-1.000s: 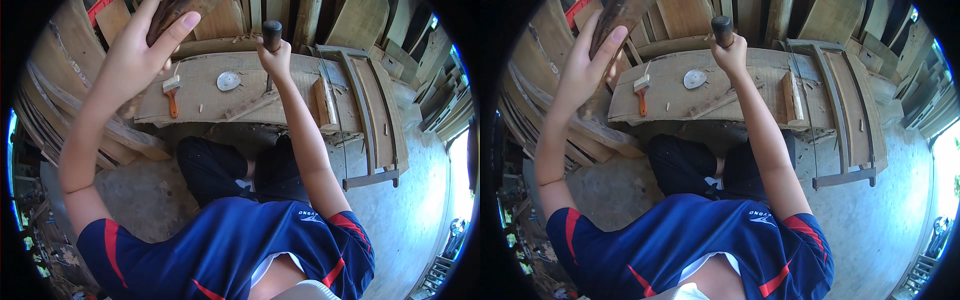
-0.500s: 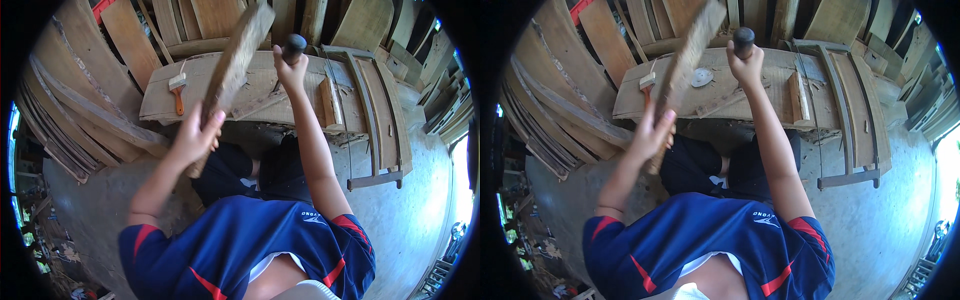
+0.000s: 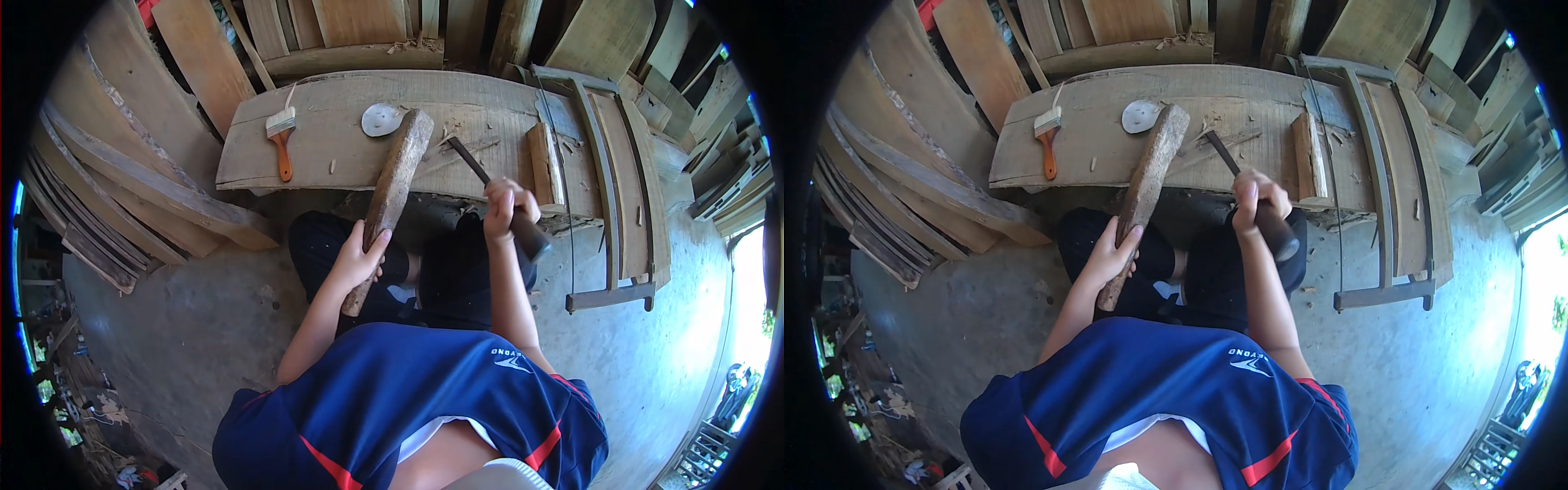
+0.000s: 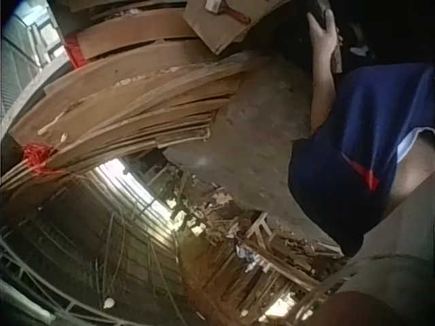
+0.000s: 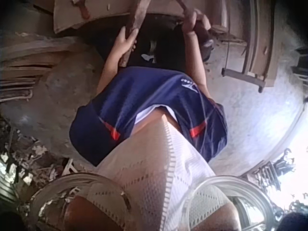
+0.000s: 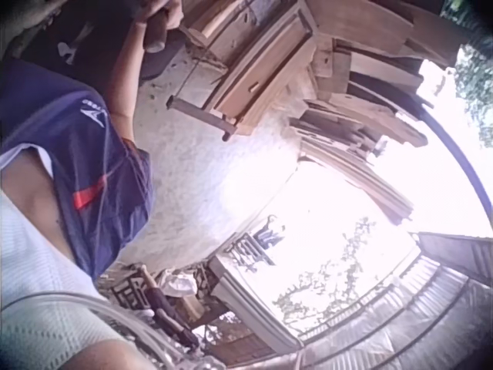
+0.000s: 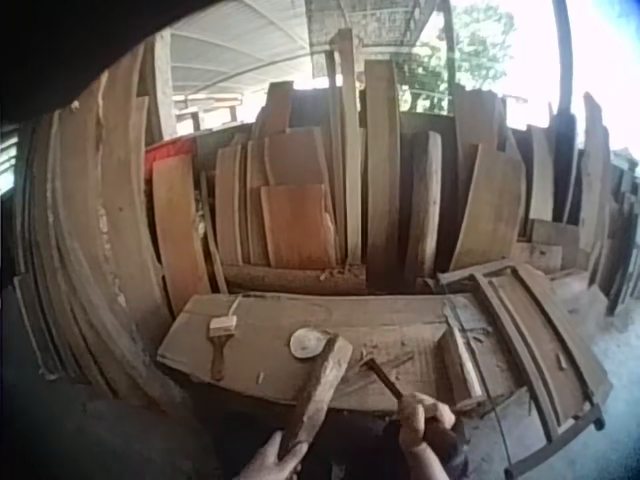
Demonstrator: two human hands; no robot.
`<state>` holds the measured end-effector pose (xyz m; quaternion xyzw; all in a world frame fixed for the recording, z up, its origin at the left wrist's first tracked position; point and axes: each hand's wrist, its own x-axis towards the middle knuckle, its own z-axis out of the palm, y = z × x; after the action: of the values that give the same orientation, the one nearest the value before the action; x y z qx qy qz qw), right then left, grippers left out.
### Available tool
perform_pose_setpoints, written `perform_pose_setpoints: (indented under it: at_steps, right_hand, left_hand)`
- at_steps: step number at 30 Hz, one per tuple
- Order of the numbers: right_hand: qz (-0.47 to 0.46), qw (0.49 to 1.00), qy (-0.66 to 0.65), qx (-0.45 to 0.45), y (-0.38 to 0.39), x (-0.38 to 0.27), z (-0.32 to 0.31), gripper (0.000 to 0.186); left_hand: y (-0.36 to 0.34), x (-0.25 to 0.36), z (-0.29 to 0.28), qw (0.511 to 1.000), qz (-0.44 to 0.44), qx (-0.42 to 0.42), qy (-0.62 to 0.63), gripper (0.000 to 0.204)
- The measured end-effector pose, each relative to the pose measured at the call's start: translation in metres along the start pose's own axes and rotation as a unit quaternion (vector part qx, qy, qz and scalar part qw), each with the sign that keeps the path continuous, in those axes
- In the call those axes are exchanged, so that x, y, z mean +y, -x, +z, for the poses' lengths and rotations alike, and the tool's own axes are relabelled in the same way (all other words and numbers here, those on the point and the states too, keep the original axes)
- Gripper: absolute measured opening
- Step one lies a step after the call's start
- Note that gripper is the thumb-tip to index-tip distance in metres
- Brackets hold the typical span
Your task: The person brushes off a wooden surface with a brush, shapes a piece of wood using a chisel and a wooden mallet, and sands the piece of wood with sandpaper.
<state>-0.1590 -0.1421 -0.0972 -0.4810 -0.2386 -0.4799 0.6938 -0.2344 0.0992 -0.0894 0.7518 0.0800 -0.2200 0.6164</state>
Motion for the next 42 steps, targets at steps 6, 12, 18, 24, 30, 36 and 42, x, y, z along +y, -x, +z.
perform_pose_setpoints:
  at_steps: [6, 12, 18, 24, 30, 36, 42]
  right_hand:
    - [-0.054, 0.993, 0.083, -0.071, 0.043, -0.014, 0.008, 0.013]
    - [-0.066, 0.981, 0.121, -0.134, 0.055, -0.019, 0.012, 0.011]
    - [0.001, 0.991, 0.099, -0.095, 0.011, -0.016, 0.016, 0.019]
    - [0.069, 0.997, 0.024, 0.021, -0.028, 0.008, 0.022, 0.018]
    - [0.059, 0.997, 0.045, 0.011, 0.029, 0.005, -0.016, 0.018]
    - [0.038, 0.983, 0.153, -0.094, 0.073, -0.015, -0.01, 0.014]
    - [0.007, 0.972, 0.179, -0.152, 0.09, -0.006, -0.025, 0.016]
  left_hand:
    - [0.003, 0.002, -0.006, 1.0, -0.014, -0.01, 0.008, 0.037]
    - [0.002, 0.003, -0.001, 0.999, -0.026, -0.014, 0.021, 0.038]
    - [0.001, 0.001, -0.005, 0.999, -0.024, -0.02, 0.037, 0.039]
    - [-0.002, 0.001, -0.007, 0.997, -0.024, -0.032, 0.064, 0.04]
    - [-0.002, -0.002, -0.014, 0.994, -0.034, -0.057, 0.091, 0.043]
    - [-0.002, 0.0, -0.016, 0.993, -0.039, -0.062, 0.092, 0.044]
    - [-0.002, 0.004, -0.017, 0.995, -0.04, -0.057, 0.074, 0.041]
